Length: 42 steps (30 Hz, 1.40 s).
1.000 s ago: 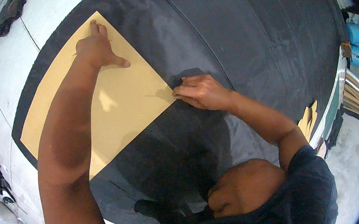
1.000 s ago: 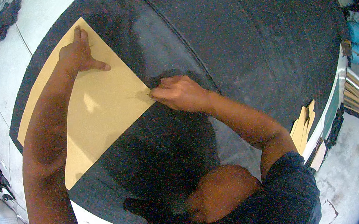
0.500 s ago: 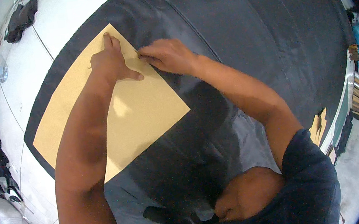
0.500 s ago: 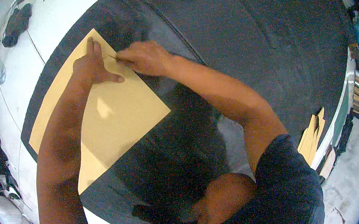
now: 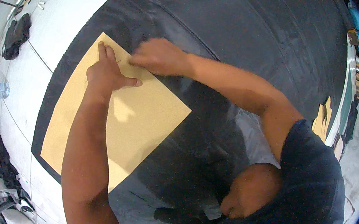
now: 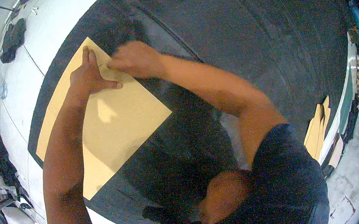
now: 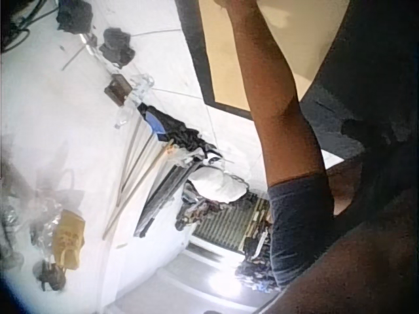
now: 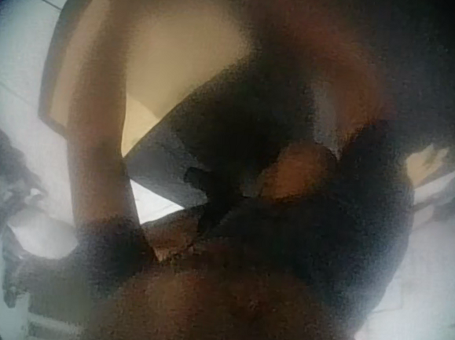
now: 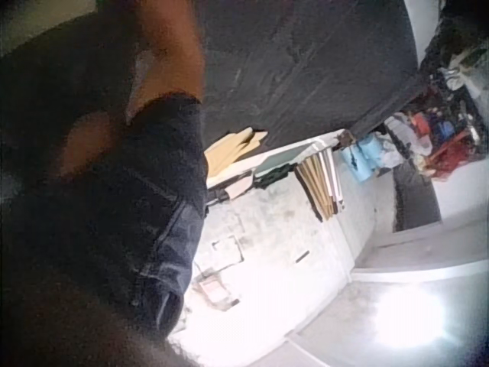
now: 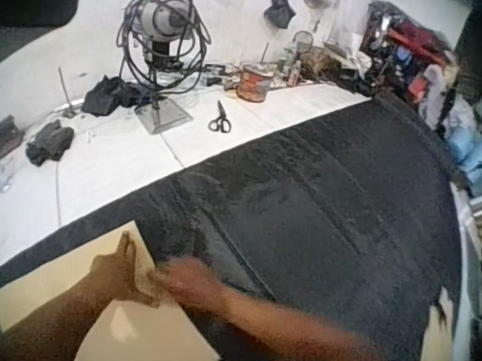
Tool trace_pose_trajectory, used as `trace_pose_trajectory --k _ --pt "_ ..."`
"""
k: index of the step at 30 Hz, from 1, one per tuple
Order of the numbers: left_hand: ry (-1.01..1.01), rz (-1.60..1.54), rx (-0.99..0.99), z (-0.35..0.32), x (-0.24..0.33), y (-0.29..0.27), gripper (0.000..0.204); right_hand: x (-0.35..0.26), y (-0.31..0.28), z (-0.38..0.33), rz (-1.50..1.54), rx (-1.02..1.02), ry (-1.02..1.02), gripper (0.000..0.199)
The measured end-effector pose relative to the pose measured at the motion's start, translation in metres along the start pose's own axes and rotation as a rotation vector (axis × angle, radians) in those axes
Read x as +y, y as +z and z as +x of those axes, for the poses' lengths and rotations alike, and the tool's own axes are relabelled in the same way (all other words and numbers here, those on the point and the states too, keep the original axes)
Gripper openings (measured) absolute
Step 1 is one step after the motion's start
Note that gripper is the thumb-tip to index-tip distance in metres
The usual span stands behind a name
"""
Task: The person kneels on a black fabric sheet laid on a tiled floor and uses a small tool to mark or score a rectangular piece of tan material. They repeat this process with additional tan pieces, arranging them side by side on the fabric.
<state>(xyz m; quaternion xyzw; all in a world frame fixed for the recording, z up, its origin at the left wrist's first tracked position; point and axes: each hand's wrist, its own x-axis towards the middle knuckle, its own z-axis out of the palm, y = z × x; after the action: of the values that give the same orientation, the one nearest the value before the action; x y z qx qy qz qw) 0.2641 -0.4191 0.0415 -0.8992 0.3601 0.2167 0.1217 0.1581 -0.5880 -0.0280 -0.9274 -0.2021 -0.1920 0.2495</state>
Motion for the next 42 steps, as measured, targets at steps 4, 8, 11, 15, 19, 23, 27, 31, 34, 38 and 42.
trace_pose_trajectory --k 4,8,11,15,19,23,27,31,34,38,42 --pt "-0.008 -0.039 0.014 -0.004 -0.006 0.002 0.15 -0.068 -0.047 -0.085 0.031 -0.101 -0.007 0.024" --pt "-0.016 -0.032 -0.021 -0.003 -0.002 -0.002 0.149 -0.106 -0.07 -0.123 0.121 -0.093 0.128 0.016" --pt "-0.02 -0.047 0.015 -0.009 -0.004 -0.005 0.148 -0.117 -0.077 -0.119 0.227 0.087 0.433 0.014" --pt "-0.019 -0.136 0.095 -0.022 -0.021 0.021 0.146 -0.133 -0.078 -0.098 0.674 0.058 1.177 0.019" --pt "-0.029 -0.16 0.058 -0.05 -0.016 0.022 0.143 -0.146 -0.062 -0.125 0.574 -0.019 0.895 0.02" --pt "-0.042 -0.18 0.112 -0.071 -0.01 0.035 0.136 -0.165 -0.03 -0.118 0.296 0.026 0.785 0.03" --pt "-0.102 -0.346 0.194 -0.087 -0.006 0.044 0.115 -0.18 -0.048 -0.076 0.047 -0.393 0.957 0.053" --pt "-0.074 -0.375 0.4 -0.121 -0.014 0.072 0.076 -0.187 -0.03 -0.079 0.001 -0.426 0.95 0.06" --pt "0.033 -0.523 0.255 -0.187 -0.02 0.056 0.055 -0.186 -0.022 -0.085 0.032 -0.425 1.082 0.058" --pt "-0.023 -0.637 0.008 -0.317 -0.052 0.046 0.044 -0.191 -0.026 -0.08 0.064 -0.384 1.197 0.055" --pt "-0.28 -0.69 -0.07 -0.457 -0.077 0.009 0.031 -0.189 -0.051 -0.055 0.249 -0.41 1.431 0.055"
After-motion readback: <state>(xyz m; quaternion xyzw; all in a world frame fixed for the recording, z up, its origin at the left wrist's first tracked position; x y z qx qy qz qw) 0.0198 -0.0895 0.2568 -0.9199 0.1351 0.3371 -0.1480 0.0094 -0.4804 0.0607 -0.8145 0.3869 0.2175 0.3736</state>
